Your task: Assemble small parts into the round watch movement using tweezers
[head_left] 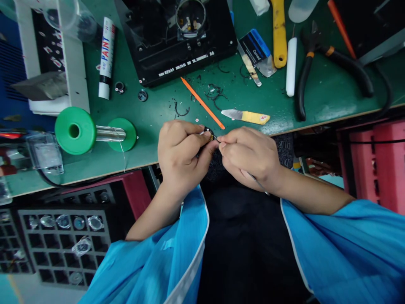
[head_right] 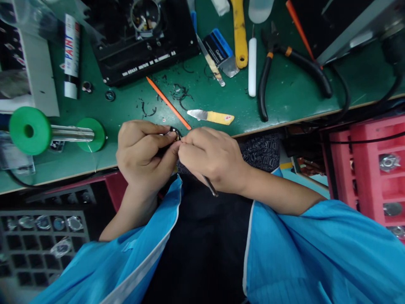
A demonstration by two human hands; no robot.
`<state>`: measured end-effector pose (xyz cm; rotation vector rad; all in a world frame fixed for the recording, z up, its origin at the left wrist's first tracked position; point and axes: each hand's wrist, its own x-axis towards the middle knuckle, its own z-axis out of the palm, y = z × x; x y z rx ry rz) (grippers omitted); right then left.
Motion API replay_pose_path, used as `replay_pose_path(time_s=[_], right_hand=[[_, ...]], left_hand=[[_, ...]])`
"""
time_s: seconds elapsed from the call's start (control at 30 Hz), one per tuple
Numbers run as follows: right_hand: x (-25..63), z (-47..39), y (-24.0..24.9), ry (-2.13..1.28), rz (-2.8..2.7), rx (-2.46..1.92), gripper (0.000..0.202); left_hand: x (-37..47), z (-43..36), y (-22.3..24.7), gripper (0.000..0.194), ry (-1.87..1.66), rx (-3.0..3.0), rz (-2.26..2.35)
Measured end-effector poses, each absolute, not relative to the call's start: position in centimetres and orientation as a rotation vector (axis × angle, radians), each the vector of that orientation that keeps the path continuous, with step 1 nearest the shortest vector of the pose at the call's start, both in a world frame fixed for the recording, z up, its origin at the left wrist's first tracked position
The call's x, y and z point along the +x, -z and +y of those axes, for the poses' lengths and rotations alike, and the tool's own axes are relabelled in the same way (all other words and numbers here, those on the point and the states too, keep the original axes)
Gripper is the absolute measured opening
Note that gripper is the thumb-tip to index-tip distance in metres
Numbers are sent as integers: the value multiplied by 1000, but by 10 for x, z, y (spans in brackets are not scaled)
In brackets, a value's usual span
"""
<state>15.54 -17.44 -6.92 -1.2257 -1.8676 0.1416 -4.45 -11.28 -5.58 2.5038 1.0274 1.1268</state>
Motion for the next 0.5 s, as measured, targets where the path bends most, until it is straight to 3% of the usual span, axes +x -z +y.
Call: replay_pose_path(time_s=[0.5], right_hand=[[153, -174, 73, -132, -1836, -1207, 27]], left_hand=[[-44, -113, 55, 7, -1141, 2498, 1006]])
